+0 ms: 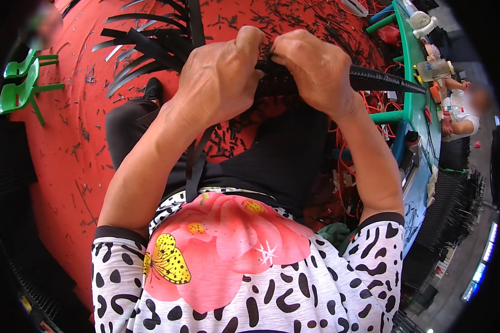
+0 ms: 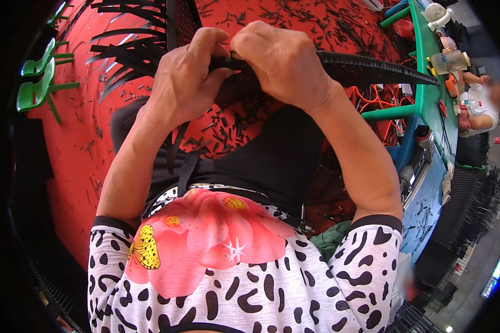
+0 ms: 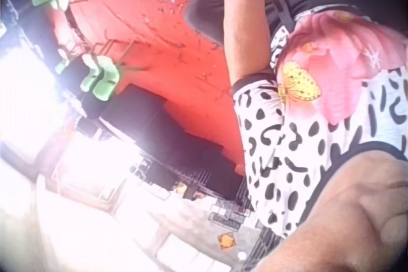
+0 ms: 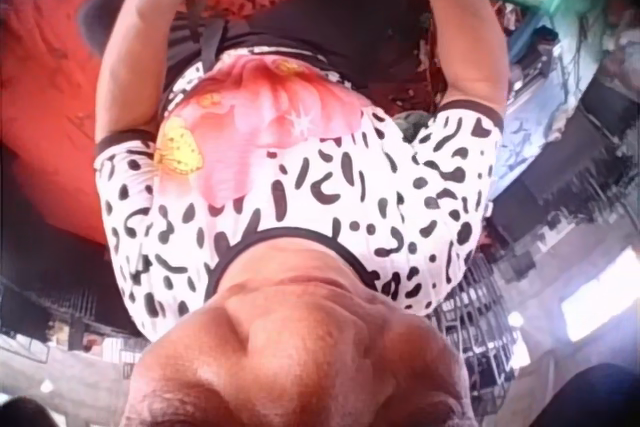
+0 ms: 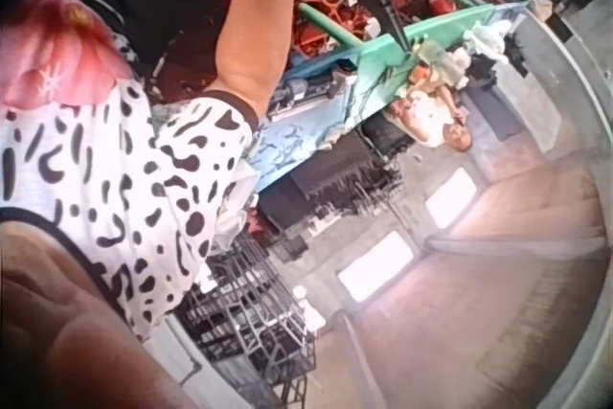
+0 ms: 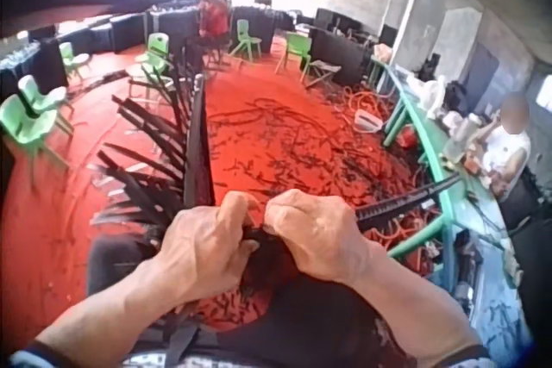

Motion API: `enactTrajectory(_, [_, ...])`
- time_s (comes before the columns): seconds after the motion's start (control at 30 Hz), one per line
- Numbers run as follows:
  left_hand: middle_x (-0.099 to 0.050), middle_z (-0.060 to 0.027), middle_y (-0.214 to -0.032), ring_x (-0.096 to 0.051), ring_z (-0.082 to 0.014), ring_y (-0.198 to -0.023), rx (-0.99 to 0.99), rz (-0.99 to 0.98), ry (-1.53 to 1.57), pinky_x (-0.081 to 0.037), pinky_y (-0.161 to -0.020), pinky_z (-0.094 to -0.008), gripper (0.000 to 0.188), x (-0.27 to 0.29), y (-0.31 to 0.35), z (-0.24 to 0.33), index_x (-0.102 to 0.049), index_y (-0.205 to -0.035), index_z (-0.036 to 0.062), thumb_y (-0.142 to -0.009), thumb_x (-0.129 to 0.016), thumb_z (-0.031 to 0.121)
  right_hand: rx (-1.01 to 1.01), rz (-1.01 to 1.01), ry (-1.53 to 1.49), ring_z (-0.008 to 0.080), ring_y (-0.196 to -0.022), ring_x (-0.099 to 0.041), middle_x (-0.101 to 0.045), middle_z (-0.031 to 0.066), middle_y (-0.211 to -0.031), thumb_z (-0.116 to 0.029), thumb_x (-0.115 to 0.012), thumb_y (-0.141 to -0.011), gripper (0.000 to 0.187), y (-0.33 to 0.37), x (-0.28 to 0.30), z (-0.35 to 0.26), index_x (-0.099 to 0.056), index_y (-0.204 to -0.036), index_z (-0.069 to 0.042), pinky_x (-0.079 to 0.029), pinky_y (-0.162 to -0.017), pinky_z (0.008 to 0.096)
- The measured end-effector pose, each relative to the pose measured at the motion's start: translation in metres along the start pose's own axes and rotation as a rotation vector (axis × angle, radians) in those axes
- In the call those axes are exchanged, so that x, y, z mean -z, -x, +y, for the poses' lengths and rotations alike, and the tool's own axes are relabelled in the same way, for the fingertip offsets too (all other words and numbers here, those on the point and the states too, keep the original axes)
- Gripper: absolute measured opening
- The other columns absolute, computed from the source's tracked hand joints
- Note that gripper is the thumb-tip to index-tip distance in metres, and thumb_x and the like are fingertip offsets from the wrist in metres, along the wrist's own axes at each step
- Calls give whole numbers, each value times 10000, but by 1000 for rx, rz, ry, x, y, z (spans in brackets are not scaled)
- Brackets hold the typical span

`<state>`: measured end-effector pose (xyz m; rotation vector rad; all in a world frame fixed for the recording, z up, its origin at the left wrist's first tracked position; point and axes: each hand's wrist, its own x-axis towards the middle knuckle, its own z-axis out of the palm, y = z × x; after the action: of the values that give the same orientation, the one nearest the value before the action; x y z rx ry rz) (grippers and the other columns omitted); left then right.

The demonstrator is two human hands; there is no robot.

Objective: The person assembles a black plastic chair by attaching a black plastic strip to the seat using a pneumatic staple gun and pliers. They repeatedly position the strip, staple it, and trim excess material while sitting on the floor.

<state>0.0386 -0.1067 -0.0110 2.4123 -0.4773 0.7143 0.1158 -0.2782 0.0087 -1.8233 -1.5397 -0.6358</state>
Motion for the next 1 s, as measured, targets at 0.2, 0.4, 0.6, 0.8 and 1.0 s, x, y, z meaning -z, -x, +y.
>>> enactTrajectory(0.2, [-598, -111, -783, -620, -322, -690, -6, 73, 14, -485, -574, -391, 366, 0, 2, 2, -490, -989, 35, -696, -709, 55, -266, -206, -158, 154, -689, -603, -610, 109, -766, 92, -604, -780, 132, -15, -2, 11, -603, -886, 12, -483, -628, 270])
enactTrajectory(0.4, [-599, -76, -904, -624, -290, -717, -26, 82, -76, -498, -596, -368, 270, -3, 6, 6, -629, -962, 52, -706, -714, 63, -660, -485, -541, 62, -640, -501, -569, -14, -687, 9, -616, -783, 29, -21, -2, 35, -607, -810, 2, -406, -593, 225])
enactTrajectory(0.6, [-619, -70, -923, -637, -284, -742, -36, 37, -84, -507, -616, -362, 238, 0, 6, 8, -671, -966, 66, -728, -690, 65, -860, -706, -680, 36, -625, -464, -551, -36, -659, -26, -618, -774, 23, -27, -2, 48, -640, -773, -18, -375, -563, 225])
enactTrajectory(0.8, [-643, -86, -953, -638, -309, -811, -39, -29, -40, -507, -686, -359, 214, -4, 0, 11, -662, -975, 39, -761, -664, 51, -511, -37, -26, 109, -735, -620, -664, 37, -811, -51, -629, -818, 104, 4, 13, 16, -668, -907, -13, -484, -704, 234])
enactTrajectory(1.0, [-641, -128, -926, -639, -257, -877, 62, -128, 74, -474, -801, -292, 227, 1, -5, -1, -632, -1026, -5, -800, -612, -12, -994, 282, 390, 260, -759, -654, -657, 104, -796, -152, -684, -790, 193, 151, 119, -50, -622, -943, -52, -508, -666, 340])
